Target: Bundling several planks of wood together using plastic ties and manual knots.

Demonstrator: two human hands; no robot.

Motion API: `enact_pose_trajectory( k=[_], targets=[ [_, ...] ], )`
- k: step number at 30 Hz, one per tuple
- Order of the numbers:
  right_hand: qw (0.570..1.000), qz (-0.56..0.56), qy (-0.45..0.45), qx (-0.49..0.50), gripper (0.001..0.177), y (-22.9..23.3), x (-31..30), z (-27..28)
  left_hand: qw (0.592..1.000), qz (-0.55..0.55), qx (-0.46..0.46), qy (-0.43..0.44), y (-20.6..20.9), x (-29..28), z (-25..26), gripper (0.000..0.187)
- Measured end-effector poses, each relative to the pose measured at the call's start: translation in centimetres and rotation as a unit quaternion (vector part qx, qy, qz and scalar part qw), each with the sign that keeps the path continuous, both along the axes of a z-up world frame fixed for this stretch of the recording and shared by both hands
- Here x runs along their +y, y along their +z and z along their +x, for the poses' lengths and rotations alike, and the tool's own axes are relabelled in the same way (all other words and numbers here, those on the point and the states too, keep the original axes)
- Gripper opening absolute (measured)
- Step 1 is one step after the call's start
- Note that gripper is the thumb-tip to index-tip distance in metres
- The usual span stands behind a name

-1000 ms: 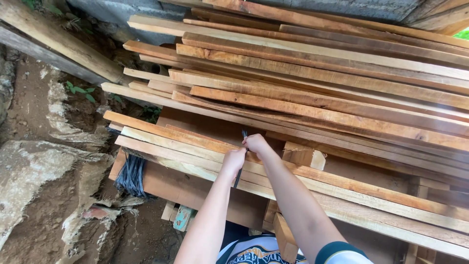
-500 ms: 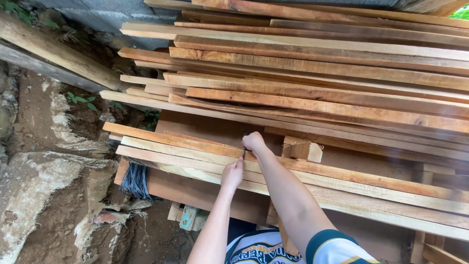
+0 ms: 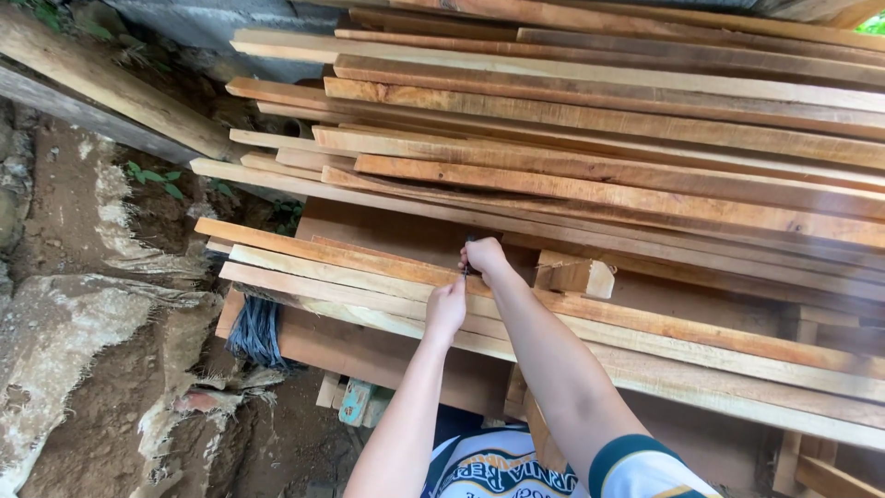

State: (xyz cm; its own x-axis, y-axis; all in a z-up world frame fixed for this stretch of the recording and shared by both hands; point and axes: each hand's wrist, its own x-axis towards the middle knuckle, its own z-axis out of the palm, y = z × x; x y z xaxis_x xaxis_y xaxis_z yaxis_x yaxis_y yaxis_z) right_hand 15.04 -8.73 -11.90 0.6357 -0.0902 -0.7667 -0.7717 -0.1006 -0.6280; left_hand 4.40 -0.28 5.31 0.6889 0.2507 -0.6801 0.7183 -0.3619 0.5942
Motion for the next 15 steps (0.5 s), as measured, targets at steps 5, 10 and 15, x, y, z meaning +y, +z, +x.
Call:
enact_pose_trajectory(
  k=[5, 10, 15],
  targets=[
    [1.000, 0.000, -0.014, 0.017, 0.030, -0.7, 0.5, 1.2, 1.000, 0.010, 0.000, 0.011, -1.8, -0.5, 0.6, 0.056],
    [1.000, -0.015, -0.015, 0.006, 0.027, -2.0, 1.1, 0.9, 1.000, 0.007, -0.002, -0.001, -3.1, 0.3, -0.9, 0.054],
    [0.999, -0.036, -0.026, 0.015, 0.024, -4.6, 1.3, 1.6, 1.000, 0.000, 0.015, 0.004, -2.4, 0.0, -1.2, 0.053]
  ],
)
